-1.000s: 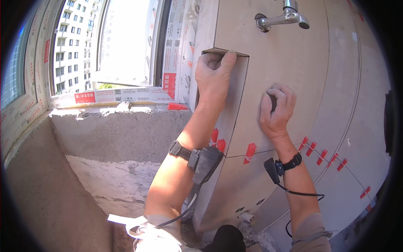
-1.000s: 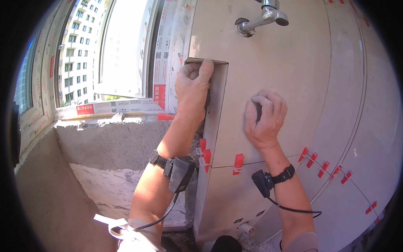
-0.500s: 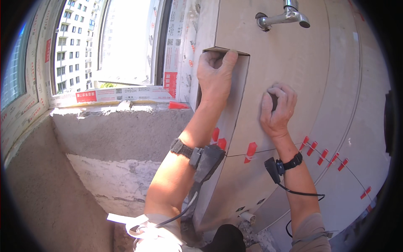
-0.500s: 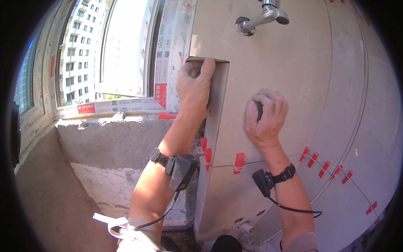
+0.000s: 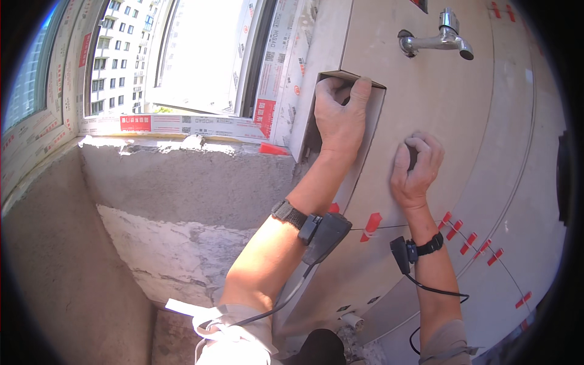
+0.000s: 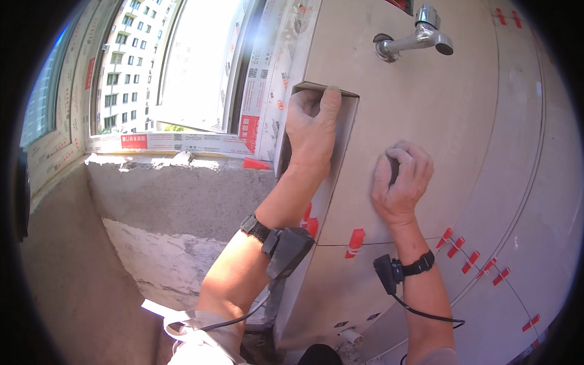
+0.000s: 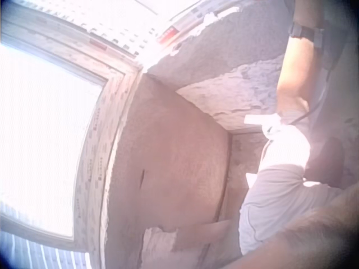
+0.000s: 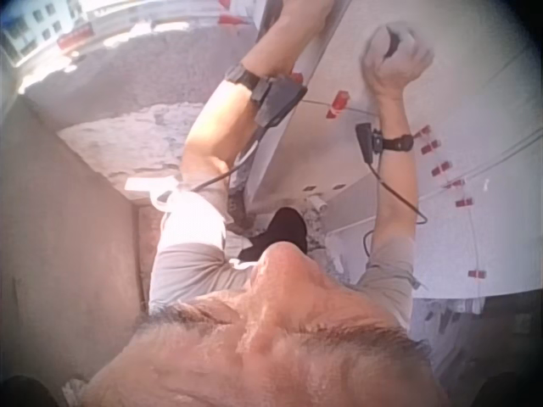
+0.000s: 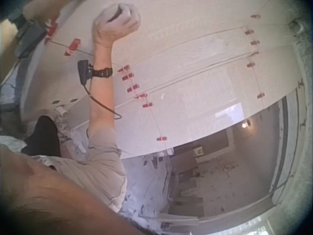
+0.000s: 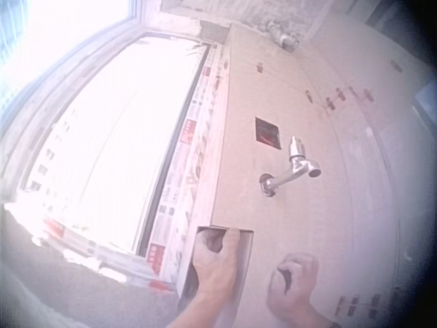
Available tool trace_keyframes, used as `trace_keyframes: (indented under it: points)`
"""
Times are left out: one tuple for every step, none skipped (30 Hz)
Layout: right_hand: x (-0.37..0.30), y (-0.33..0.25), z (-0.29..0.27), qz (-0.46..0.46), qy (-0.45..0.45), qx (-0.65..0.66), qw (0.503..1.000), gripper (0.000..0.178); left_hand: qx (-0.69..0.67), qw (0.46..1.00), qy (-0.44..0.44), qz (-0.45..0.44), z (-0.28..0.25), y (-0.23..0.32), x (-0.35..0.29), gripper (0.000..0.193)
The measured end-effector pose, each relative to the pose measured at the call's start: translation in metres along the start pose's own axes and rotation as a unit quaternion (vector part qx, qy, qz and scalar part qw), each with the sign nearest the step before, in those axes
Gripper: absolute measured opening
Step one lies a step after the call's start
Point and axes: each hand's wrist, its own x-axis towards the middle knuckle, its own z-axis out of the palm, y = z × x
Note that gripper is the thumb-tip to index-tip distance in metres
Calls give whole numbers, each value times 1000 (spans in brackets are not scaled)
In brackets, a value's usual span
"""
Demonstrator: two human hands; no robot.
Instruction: Measure, cut, and install ceramic wall tiles in a bathroom renovation.
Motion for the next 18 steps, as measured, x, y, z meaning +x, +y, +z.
trace_keyframes:
  points:
    - [1,1,-1,-1,0,-4,1000,14,-3,1000,-2,-1,1,0,-1,56]
    - [1,1,-2,-4,0,1,1000,14,4,1000,5,1,3,1,-1,56]
    - [1,3,-2,-6,-1,6,1000,14,12,1000,12,3,4,-1,-2,56]
    - [0,2,-1,-6,-1,1,1000,14,18,1000,15,1,1,-2,0,58]
    - [-1,2,1,-4,2,7,1000,15,23,1000,18,0,-2,-2,2,60]
    - [-2,2,2,-1,3,13,1000,15,27,1000,16,0,-3,-2,2,60]
    - [-2,4,2,0,3,6,1000,15,24,1000,11,-3,-3,-2,2,60]
    - [-2,6,2,-4,5,6,1000,15,13,1000,5,-12,-2,-2,2,61]
    - [-2,6,1,-8,8,7,1000,16,4,1000,0,-19,-2,0,2,61]
    - [-1,6,1,-7,9,3,1000,16,17,999,-3,-27,-2,2,2,61]
    - [-1,6,0,-7,7,3,1000,16,16,999,-7,-29,-2,2,1,61]
    - [-1,6,0,-7,7,5,1000,17,25,999,-2,-33,-3,3,2,62]
    - [-1,5,0,-6,9,4,1000,17,34,999,4,-36,-5,3,2,62]
    - [-1,5,1,-6,11,7,1000,17,39,999,0,-35,-6,3,3,63]
    - [-1,5,1,-7,12,12,1000,17,40,999,-2,-34,-7,4,4,63]
    - [-1,6,1,-6,14,11,1000,17,45,998,-5,-42,-7,6,3,62]
    - [-1,6,0,-7,13,9,1000,17,51,997,-8,-50,-7,8,2,60]
    - [-1,6,0,-8,12,7,1000,17,51,997,-9,-48,-6,11,1,60]
